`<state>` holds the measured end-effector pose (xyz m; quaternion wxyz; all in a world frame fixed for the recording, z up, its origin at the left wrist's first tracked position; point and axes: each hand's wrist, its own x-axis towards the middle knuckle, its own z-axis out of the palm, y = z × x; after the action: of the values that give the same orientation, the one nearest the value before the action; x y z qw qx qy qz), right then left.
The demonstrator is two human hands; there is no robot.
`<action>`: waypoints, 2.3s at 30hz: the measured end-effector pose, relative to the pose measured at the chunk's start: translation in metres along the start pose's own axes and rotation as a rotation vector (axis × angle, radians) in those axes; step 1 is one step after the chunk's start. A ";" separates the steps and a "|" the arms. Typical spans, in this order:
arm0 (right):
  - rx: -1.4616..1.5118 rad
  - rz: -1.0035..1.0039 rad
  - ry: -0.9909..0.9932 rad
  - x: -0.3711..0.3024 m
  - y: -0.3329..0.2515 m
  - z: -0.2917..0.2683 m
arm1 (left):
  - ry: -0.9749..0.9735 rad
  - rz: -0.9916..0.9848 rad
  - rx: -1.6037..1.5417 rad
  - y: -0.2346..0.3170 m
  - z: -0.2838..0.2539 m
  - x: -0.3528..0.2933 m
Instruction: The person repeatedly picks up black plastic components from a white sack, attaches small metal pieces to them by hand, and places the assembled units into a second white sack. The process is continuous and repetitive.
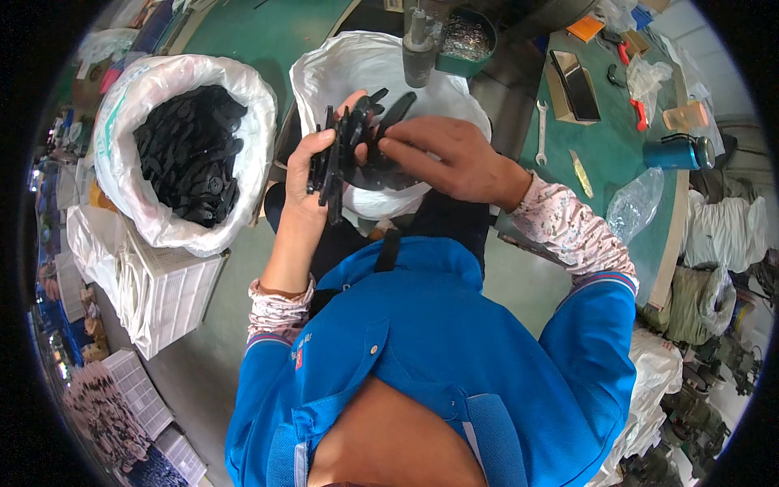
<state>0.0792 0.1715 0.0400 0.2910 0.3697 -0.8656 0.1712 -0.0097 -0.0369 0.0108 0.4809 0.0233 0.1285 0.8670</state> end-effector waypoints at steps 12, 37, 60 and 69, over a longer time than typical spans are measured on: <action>0.749 1.097 0.465 0.079 0.040 -0.069 | 0.138 0.262 0.626 -0.003 -0.002 0.003; 0.871 1.342 0.229 0.089 0.092 -0.067 | 0.244 0.377 0.696 -0.002 0.010 0.011; 0.787 0.956 0.053 0.004 -0.017 -0.012 | 0.132 0.204 0.525 0.007 0.007 0.002; 0.524 0.428 -0.047 0.027 -0.013 -0.035 | -0.069 -0.060 0.217 0.004 0.009 -0.002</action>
<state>0.0870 0.1655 0.0848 0.1238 0.2458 -0.8566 0.4365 -0.0105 -0.0392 0.0208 0.5054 0.1012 0.2058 0.8319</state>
